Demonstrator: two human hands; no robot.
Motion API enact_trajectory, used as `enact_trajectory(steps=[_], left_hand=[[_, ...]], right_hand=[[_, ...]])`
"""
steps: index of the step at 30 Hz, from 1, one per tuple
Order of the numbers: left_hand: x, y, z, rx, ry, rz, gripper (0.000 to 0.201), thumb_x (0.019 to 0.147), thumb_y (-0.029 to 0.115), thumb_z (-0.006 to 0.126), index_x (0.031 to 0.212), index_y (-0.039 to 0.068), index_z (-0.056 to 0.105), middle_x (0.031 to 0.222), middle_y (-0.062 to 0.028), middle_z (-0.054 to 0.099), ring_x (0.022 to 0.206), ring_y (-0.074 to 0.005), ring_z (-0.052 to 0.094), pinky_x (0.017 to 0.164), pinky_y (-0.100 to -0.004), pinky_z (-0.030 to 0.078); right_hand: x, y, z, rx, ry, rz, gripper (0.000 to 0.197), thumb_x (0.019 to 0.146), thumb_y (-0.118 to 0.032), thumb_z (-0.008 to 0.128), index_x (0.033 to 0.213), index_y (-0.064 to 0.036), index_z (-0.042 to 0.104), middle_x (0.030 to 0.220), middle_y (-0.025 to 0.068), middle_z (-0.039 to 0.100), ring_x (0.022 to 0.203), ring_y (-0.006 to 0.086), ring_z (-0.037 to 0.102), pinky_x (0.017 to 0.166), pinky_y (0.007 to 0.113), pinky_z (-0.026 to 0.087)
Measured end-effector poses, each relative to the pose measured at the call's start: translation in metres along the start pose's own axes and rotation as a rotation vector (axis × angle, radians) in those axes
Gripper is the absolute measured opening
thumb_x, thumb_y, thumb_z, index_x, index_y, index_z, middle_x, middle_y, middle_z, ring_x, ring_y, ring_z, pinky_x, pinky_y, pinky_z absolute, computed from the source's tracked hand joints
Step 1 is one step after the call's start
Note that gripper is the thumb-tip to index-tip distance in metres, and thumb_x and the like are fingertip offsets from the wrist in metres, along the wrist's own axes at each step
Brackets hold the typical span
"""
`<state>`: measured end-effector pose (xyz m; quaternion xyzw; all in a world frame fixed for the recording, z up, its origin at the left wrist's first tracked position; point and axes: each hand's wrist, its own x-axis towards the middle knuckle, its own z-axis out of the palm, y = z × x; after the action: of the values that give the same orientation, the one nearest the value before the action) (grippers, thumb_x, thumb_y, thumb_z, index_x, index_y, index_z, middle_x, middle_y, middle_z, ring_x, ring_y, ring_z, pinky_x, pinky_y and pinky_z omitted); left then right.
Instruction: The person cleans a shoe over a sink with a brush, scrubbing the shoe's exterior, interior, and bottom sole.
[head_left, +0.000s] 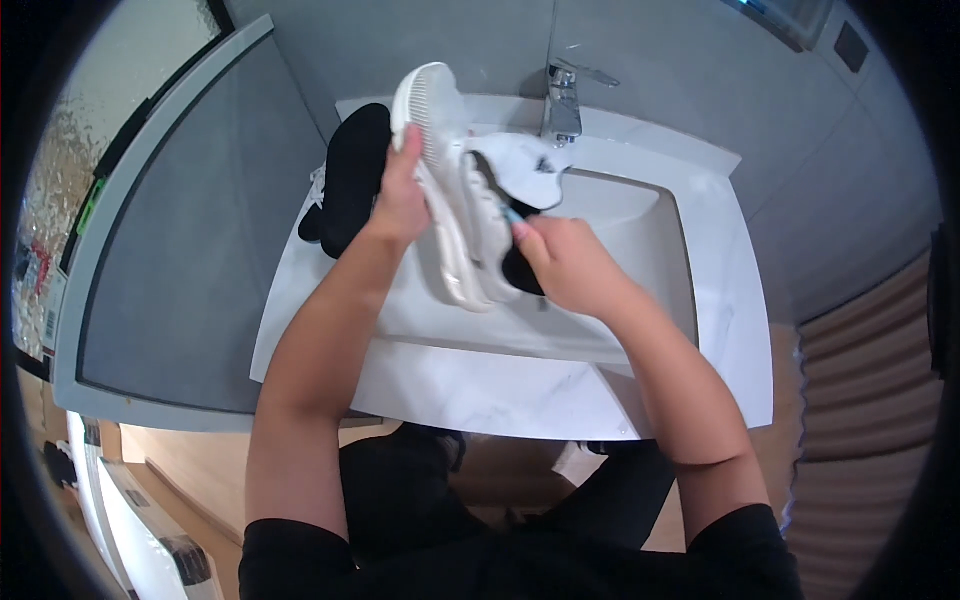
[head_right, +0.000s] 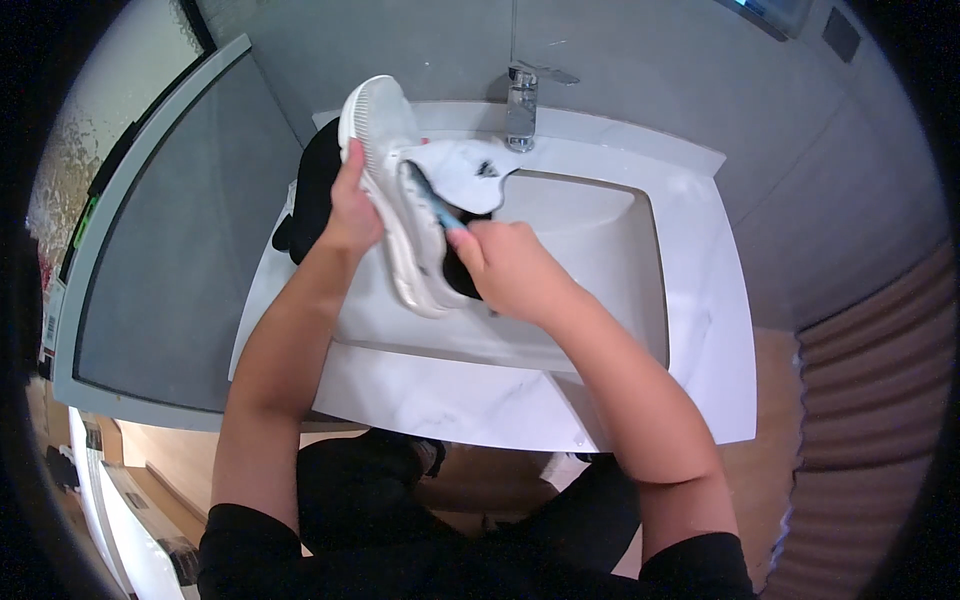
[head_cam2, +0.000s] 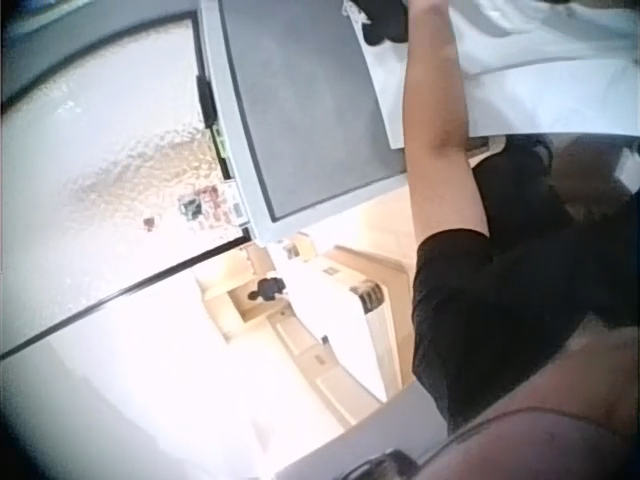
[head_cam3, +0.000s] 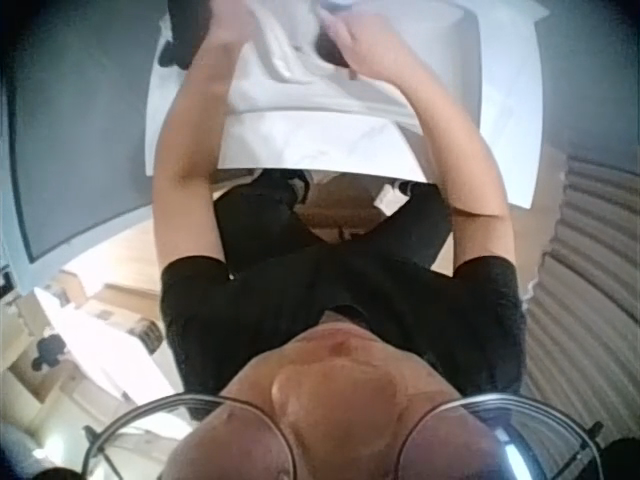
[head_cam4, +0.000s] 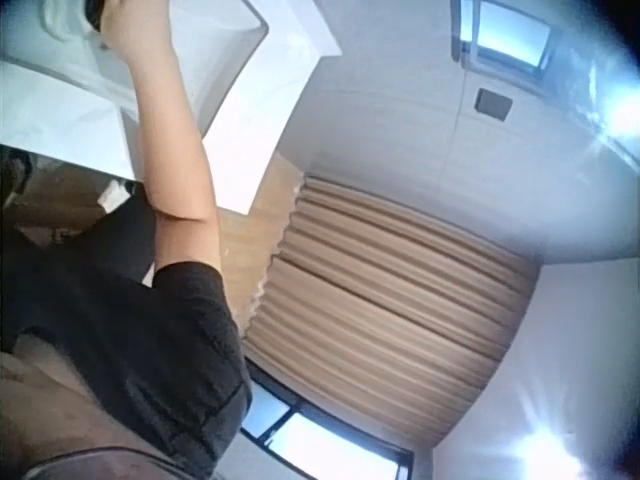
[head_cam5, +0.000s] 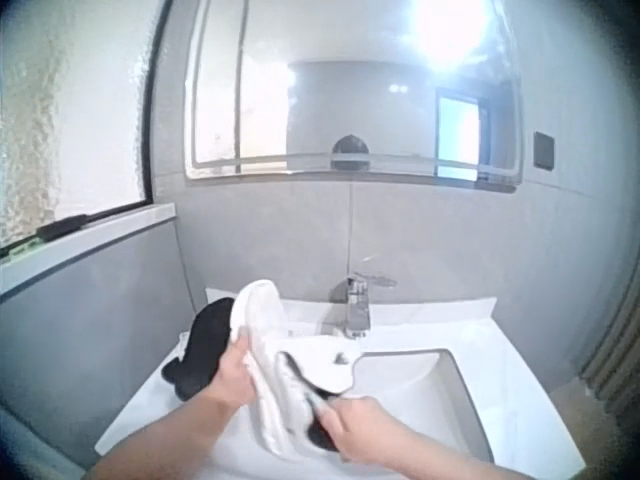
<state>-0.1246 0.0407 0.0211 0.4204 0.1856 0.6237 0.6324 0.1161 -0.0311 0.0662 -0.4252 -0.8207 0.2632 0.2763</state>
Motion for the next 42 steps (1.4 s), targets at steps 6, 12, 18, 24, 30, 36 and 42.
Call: enact_trajectory(steps=[6,12,18,24,30,36,42], left_hand=[[-0.011,-0.027,0.034,0.105,0.139,0.017,0.076,0.104,0.064,0.033,0.142,0.000,0.049,0.132,-0.0169,0.062,0.125,-0.0322,0.059,0.111,-0.0464,0.043],[-0.008,-0.023,0.012,-0.040,-0.036,-0.065,0.063,0.104,0.050,0.049,0.147,0.004,0.042,0.135,-0.0139,0.059,0.123,-0.0290,0.059,0.108,-0.0458,0.046],[-0.004,0.009,0.002,-0.096,-0.097,-0.179,0.060,0.103,0.049,0.054,0.143,0.005,0.045,0.133,-0.0106,0.060,0.121,-0.0270,0.061,0.103,-0.0452,0.050],[-0.012,-0.014,0.022,0.001,0.150,0.009,0.062,0.104,0.052,0.048,0.144,0.005,0.046,0.131,-0.0129,0.062,0.121,-0.0288,0.061,0.106,-0.0464,0.048],[-0.025,-0.021,0.053,-0.011,0.256,-0.028,0.062,0.105,0.054,0.044,0.142,0.005,0.050,0.132,-0.0152,0.062,0.121,-0.0326,0.061,0.108,-0.0485,0.046],[-0.016,0.012,-0.009,-0.192,-0.093,-0.162,0.060,0.106,0.050,0.046,0.144,0.003,0.047,0.136,-0.0168,0.060,0.124,-0.0343,0.059,0.110,-0.0491,0.044],[-0.016,-0.014,0.048,0.003,0.181,0.007,0.067,0.104,0.056,0.043,0.145,0.003,0.046,0.138,-0.0146,0.059,0.127,-0.0313,0.057,0.111,-0.0470,0.043]], right_hand=[[0.007,0.020,0.006,0.157,0.116,-0.135,0.045,0.105,-0.031,0.050,0.083,0.0046,0.065,0.083,0.0320,0.064,0.081,0.0530,0.060,0.074,0.053,0.049],[0.002,0.010,-0.001,0.014,-0.025,0.023,0.043,0.104,-0.031,0.051,0.085,0.0043,0.066,0.084,0.0326,0.064,0.082,0.0524,0.061,0.074,0.053,0.049],[-0.010,0.004,0.002,-0.059,-0.110,-0.007,0.041,0.104,-0.029,0.051,0.087,0.0056,0.067,0.084,0.0321,0.064,0.081,0.0519,0.062,0.073,0.054,0.050],[-0.005,0.006,-0.004,-0.069,-0.005,-0.022,0.039,0.103,-0.028,0.054,0.084,0.0049,0.064,0.079,0.0323,0.062,0.078,0.0514,0.061,0.071,0.053,0.049],[0.001,0.002,-0.002,-0.116,0.073,-0.026,0.044,0.103,-0.034,0.054,0.086,0.0046,0.068,0.082,0.0324,0.066,0.080,0.0522,0.064,0.074,0.056,0.052],[-0.024,-0.018,0.001,-0.235,-0.178,0.143,0.047,0.103,-0.038,0.053,0.087,0.0027,0.068,0.081,0.0315,0.067,0.078,0.0486,0.067,0.073,0.056,0.054],[-0.013,0.001,-0.010,-0.205,0.004,0.045,0.041,0.103,-0.033,0.054,0.088,0.0029,0.067,0.082,0.0318,0.067,0.080,0.0511,0.065,0.074,0.056,0.053]])
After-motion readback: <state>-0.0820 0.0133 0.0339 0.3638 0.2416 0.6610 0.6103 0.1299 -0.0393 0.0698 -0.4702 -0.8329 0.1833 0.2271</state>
